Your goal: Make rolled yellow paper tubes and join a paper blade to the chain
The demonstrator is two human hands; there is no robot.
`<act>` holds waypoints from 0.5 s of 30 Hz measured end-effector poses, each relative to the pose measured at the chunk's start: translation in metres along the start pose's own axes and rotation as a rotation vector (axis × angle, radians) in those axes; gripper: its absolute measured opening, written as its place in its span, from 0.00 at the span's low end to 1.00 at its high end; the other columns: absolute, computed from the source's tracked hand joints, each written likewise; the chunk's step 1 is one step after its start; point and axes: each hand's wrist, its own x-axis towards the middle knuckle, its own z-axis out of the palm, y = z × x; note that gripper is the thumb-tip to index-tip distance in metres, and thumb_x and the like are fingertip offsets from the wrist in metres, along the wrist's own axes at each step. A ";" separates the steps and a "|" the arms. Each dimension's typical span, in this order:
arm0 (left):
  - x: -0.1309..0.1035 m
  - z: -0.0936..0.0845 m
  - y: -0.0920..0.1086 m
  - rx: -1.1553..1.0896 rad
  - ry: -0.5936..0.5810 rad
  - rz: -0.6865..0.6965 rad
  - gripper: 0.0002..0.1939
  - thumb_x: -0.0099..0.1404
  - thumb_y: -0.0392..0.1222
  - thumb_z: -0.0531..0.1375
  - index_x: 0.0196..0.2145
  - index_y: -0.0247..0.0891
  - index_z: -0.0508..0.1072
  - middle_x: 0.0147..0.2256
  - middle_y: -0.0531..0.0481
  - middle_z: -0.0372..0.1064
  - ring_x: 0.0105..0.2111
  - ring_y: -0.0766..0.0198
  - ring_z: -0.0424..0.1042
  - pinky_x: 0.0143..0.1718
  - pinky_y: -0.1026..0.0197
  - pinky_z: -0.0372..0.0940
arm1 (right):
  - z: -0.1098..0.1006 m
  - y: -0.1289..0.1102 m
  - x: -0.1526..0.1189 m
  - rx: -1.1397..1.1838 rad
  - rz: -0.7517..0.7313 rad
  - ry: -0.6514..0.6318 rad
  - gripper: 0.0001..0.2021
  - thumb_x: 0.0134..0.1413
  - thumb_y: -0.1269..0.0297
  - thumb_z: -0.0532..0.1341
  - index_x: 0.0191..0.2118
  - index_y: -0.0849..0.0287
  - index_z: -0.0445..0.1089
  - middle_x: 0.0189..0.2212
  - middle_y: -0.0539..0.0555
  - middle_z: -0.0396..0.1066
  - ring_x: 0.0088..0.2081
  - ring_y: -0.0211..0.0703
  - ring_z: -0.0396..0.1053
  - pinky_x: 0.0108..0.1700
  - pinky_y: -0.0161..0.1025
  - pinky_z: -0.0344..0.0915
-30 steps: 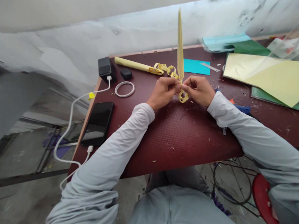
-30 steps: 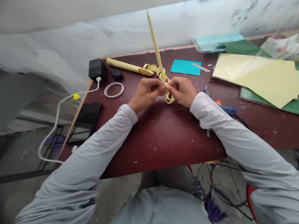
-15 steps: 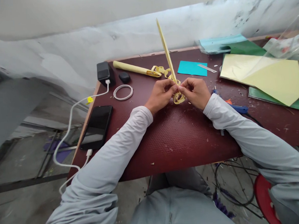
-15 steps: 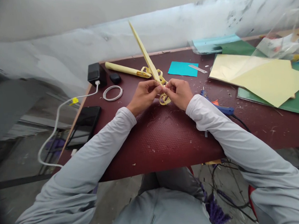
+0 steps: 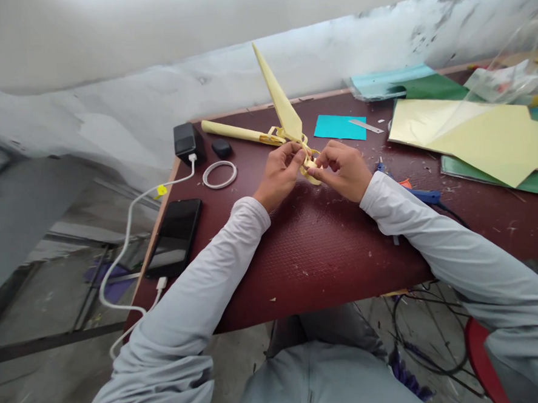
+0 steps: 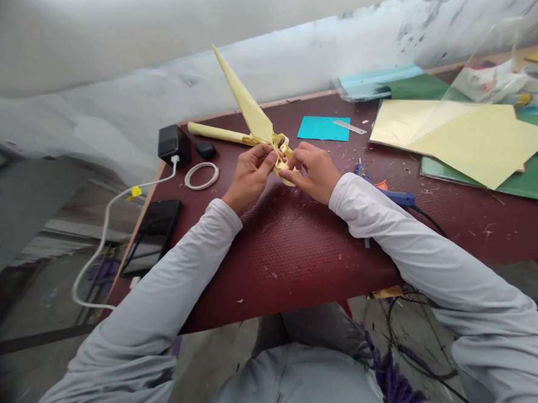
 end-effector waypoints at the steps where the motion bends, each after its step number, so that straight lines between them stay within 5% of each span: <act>1: 0.000 0.000 0.000 -0.008 -0.003 -0.002 0.20 0.71 0.61 0.63 0.38 0.39 0.75 0.35 0.49 0.73 0.36 0.64 0.73 0.43 0.61 0.68 | 0.000 -0.001 0.000 -0.011 -0.012 0.001 0.15 0.60 0.52 0.68 0.31 0.58 0.71 0.29 0.51 0.64 0.31 0.40 0.59 0.37 0.41 0.58; 15: -0.004 0.006 0.013 0.097 -0.086 0.064 0.19 0.73 0.59 0.61 0.36 0.39 0.74 0.35 0.49 0.72 0.36 0.65 0.71 0.41 0.62 0.68 | 0.000 -0.004 -0.001 -0.008 0.055 0.036 0.20 0.64 0.46 0.64 0.29 0.58 0.72 0.28 0.51 0.67 0.28 0.38 0.60 0.35 0.41 0.56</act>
